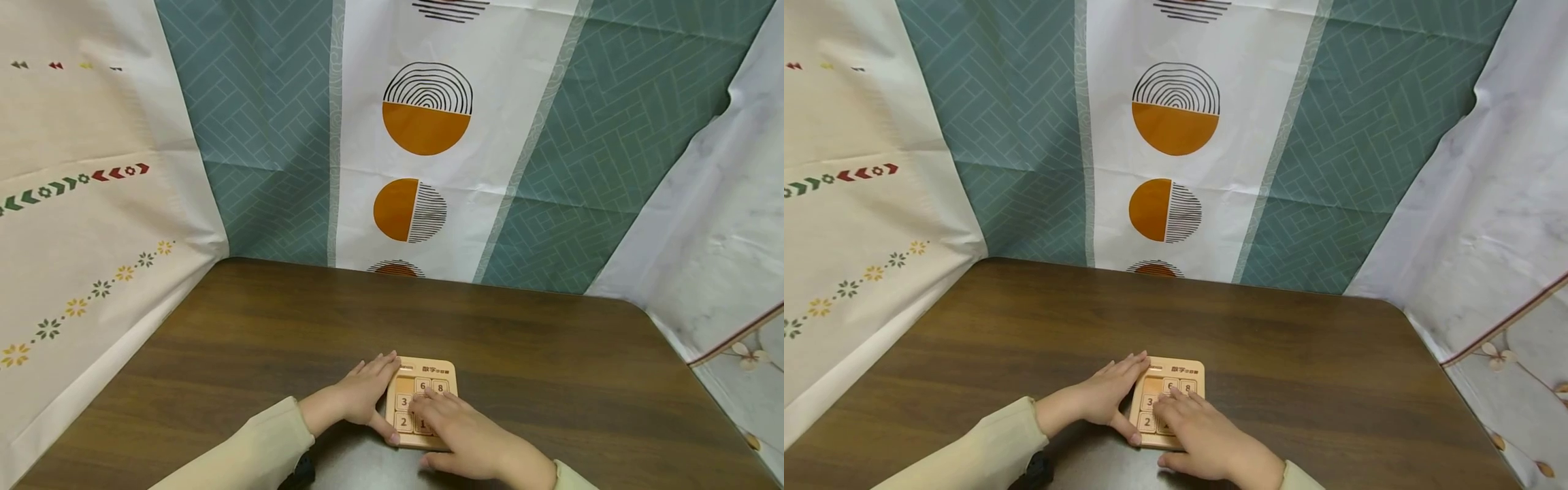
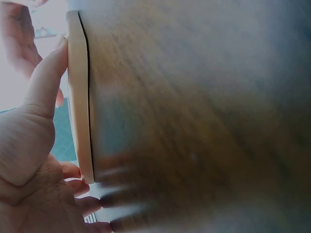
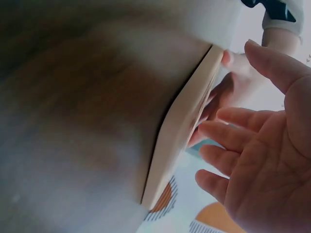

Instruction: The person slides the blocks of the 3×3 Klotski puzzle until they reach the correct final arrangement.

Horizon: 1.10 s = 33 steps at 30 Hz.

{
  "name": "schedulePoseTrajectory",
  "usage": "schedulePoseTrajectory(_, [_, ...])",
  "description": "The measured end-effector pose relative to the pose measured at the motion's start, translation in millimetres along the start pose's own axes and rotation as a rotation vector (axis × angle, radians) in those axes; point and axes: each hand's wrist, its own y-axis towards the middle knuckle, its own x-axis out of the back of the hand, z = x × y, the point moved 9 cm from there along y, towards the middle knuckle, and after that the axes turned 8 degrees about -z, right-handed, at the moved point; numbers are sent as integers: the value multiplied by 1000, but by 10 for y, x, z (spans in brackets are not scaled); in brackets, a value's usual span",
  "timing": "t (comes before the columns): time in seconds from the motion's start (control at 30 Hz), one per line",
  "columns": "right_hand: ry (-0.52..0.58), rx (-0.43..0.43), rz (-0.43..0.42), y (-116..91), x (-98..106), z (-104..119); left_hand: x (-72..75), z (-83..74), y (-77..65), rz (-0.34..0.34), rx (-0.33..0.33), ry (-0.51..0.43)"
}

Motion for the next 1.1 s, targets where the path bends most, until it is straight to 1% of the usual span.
schedulePoseTrajectory(0.1, [-4, -46, -1, -7, 6, -82, 7, -9, -8, -2, -1, 5])
schedulePoseTrajectory(0.27, [-1, -79, 12, -1, -3, -141, 19, -20, -16, -7, -4, 12])
schedulePoseTrajectory(0.53, [3, -69, 3, 63, -2, -136, 17, -10, -4, 0, -1, -4])
schedulePoseTrajectory(0.83, [-1, -50, 10, 99, -9, -91, -30, 19, 36, 9, -4, -5])
schedulePoseTrajectory(1.1, [49, -86, 52, 157, -48, -103, -37, 43, 39, 3, -8, -9])
